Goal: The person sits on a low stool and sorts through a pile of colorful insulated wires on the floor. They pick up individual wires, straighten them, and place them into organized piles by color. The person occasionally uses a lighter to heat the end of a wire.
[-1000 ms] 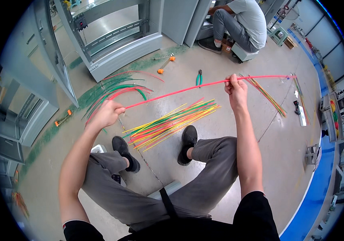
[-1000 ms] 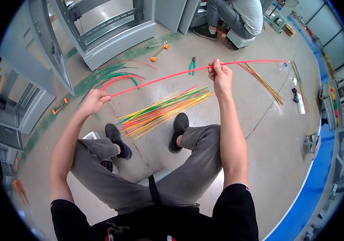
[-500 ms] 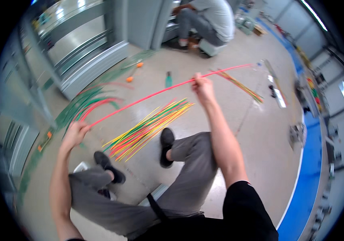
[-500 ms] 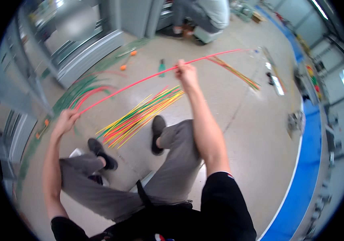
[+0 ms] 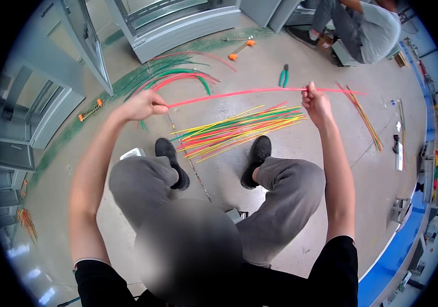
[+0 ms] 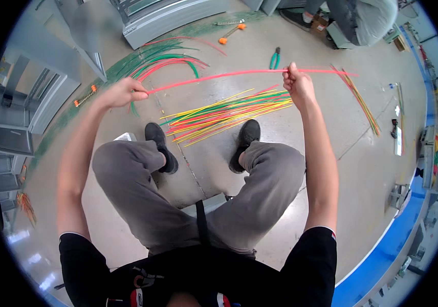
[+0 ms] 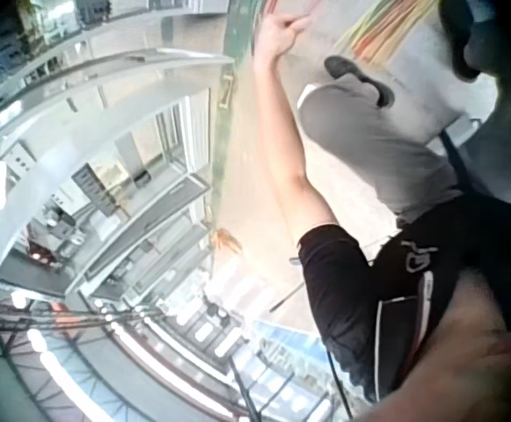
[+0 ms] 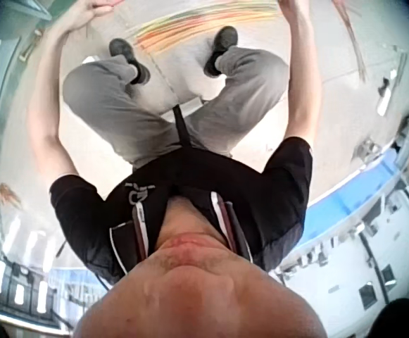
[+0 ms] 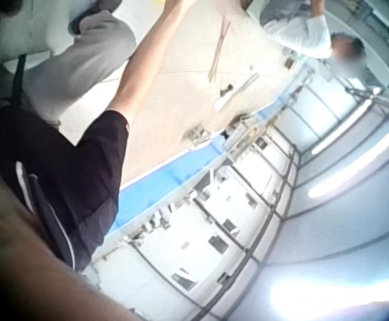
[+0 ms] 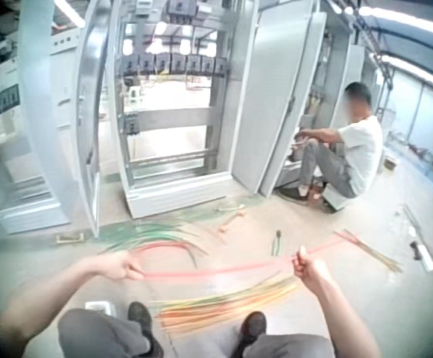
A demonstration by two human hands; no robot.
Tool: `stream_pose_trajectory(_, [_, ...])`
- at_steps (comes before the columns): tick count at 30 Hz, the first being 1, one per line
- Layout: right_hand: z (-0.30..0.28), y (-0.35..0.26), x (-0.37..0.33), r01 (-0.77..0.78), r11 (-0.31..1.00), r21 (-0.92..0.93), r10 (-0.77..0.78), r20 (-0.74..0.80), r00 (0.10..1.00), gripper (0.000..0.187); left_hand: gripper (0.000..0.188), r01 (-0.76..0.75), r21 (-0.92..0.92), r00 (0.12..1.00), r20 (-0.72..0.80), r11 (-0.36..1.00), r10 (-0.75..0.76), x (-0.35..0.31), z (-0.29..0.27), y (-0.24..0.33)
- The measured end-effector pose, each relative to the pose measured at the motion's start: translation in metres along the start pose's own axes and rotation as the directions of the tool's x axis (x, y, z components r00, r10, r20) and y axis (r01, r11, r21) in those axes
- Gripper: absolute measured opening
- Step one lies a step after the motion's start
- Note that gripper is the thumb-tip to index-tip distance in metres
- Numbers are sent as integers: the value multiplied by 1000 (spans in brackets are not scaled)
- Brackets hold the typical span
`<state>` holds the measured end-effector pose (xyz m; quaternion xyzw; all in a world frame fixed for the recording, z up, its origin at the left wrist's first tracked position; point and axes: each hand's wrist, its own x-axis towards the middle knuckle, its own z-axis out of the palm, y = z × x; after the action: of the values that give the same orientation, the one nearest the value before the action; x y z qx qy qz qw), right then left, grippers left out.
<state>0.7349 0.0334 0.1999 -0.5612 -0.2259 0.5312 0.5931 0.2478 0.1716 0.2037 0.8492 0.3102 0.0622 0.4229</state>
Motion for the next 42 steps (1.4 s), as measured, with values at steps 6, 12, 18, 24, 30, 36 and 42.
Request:
stream_pose_trajectory(6, [-26, 139, 49, -311, 950, -25, 307, -105, 946, 24, 14, 178, -8, 980, 88, 984, -177, 1, 126, -129])
stream_pose_trajectory(12, [-64, 233, 91, -518, 855, -27, 502, -208, 839, 23, 19, 308, 72, 909, 273, 949, -316, 34, 185, -196])
stream_pose_trajectory(18, [-83, 288, 119, -645, 474, -600, 530, -390, 752, 19, 19, 437, 322, 888, -7, 840, -459, 150, 161, -268])
stream_pose_trajectory(24, [-86, 306, 131, -537, 648, -540, 439, -312, 843, 28, 28, 448, 442, 852, -475, 777, -221, 336, 70, -334])
stream_pose_trajectory(30, [-72, 290, 95, -617, 675, -404, 507, -354, 786, 21, 34, 541, 612, 825, -518, 577, -225, 424, 30, -397])
stream_pose_trajectory(36, [-110, 316, 55, -605, 651, -458, 500, -341, 796, 17, 33, 574, 656, 811, -536, 490, -234, 394, -10, -489])
stream_pose_trajectory(42, [-107, 305, 63, -614, 610, -501, 494, -365, 789, 18, 23, 505, 559, 849, -459, 657, -262, 321, -9, -502])
